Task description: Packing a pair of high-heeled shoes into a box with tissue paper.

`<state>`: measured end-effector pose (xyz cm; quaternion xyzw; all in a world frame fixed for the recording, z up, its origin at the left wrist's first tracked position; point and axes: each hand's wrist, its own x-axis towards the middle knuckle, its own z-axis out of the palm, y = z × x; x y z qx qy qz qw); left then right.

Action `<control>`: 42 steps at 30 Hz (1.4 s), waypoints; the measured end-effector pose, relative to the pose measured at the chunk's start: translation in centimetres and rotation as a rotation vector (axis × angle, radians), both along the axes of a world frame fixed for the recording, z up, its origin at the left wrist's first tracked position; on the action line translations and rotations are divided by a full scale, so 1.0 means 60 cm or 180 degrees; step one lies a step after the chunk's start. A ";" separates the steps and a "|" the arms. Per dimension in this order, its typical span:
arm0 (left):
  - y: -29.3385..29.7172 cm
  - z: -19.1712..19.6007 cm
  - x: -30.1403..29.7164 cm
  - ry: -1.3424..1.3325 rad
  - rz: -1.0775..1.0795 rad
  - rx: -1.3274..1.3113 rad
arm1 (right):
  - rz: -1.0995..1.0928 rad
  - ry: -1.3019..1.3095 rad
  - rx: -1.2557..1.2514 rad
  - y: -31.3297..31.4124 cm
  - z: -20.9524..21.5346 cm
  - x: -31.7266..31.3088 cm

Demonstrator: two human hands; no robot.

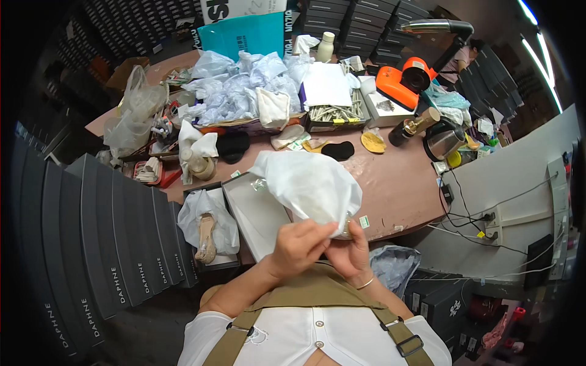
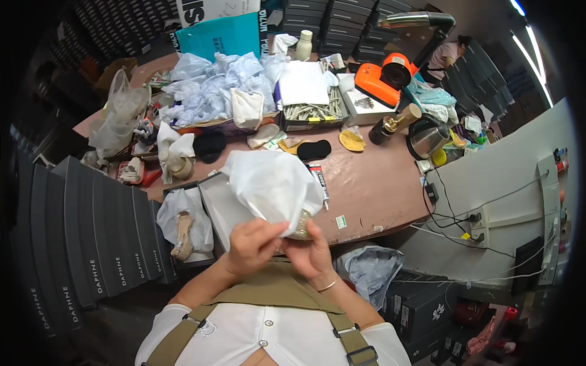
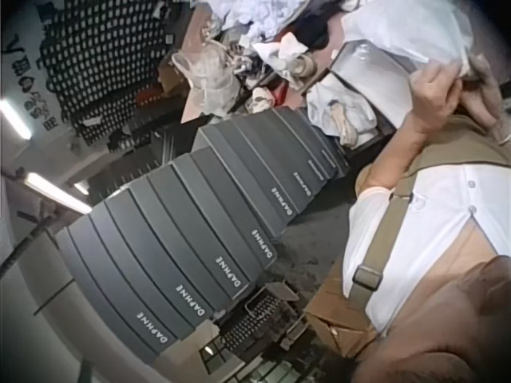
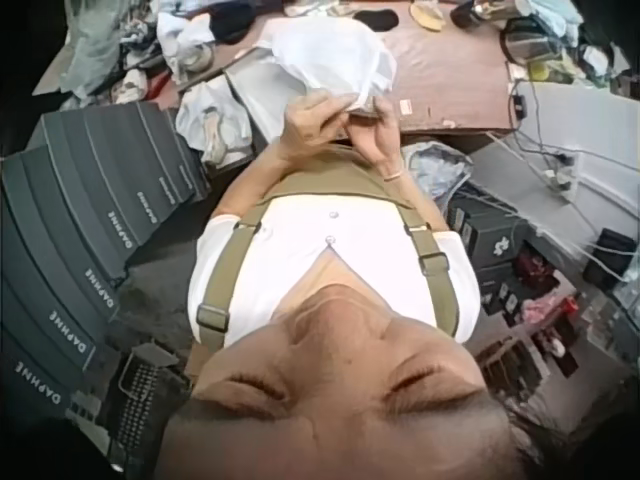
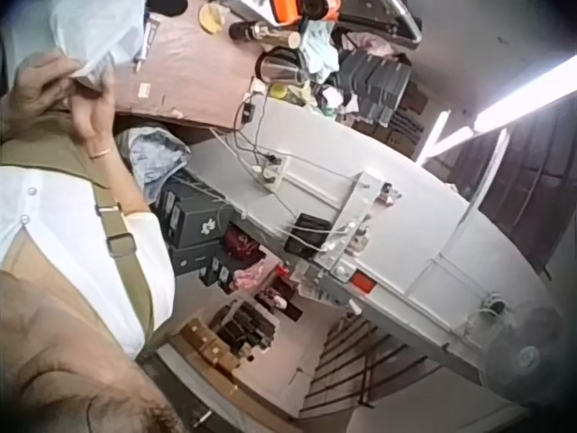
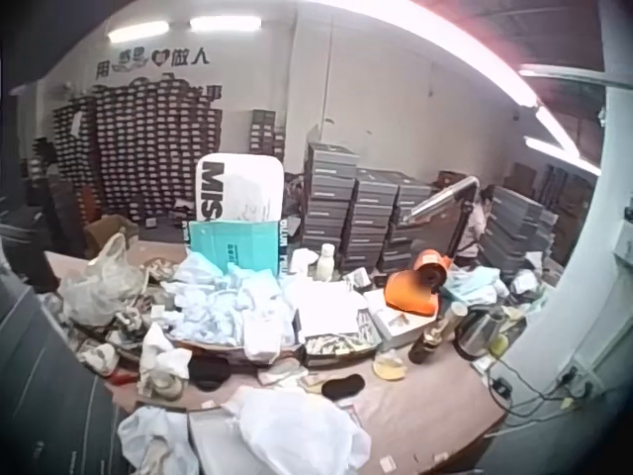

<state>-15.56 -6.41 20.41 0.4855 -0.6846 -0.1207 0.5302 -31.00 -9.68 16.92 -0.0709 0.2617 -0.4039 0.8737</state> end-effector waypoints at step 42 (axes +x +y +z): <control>0.271 -0.278 0.219 0.3833 0.1939 0.1672 | 0.2567 0.1717 -0.4403 0.036 -0.166 0.249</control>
